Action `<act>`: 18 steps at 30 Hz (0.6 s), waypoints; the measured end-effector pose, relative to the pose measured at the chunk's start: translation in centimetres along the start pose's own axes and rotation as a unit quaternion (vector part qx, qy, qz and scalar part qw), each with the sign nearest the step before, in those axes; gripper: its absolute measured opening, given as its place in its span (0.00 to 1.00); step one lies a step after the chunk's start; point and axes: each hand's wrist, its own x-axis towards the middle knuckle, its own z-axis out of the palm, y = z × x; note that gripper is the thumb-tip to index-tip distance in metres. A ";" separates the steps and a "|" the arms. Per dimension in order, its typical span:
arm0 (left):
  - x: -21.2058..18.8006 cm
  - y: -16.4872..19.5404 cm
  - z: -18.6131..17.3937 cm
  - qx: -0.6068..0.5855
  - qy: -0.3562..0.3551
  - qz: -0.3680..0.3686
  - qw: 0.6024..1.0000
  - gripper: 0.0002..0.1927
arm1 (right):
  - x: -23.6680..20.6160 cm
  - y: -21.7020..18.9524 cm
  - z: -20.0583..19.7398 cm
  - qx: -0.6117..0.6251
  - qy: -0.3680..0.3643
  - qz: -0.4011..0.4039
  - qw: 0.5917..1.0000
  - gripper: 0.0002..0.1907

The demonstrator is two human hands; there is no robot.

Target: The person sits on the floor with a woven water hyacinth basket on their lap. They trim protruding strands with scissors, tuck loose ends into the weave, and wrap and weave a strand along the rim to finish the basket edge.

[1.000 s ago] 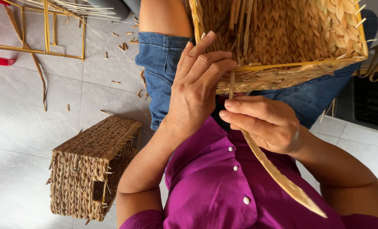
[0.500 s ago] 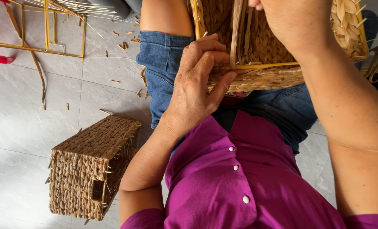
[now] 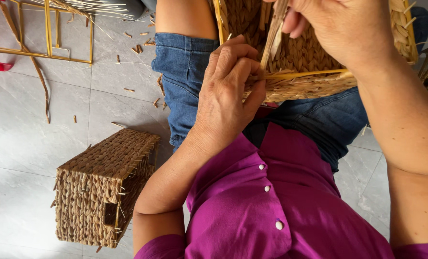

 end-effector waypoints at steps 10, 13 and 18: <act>-0.5 -0.3 0.2 -0.051 -0.002 -0.025 0.998 0.17 | 0.2 -0.8 2.1 0.142 -0.049 0.116 0.982 0.10; 0.1 -0.1 -0.4 -0.075 -0.015 -0.022 0.997 0.18 | 0.4 -0.4 2.1 0.127 -0.060 0.125 0.982 0.09; 0.2 -0.5 -2.5 -0.185 -0.072 -0.091 0.976 0.11 | 0.3 -1.4 2.5 0.101 -0.097 0.138 0.980 0.10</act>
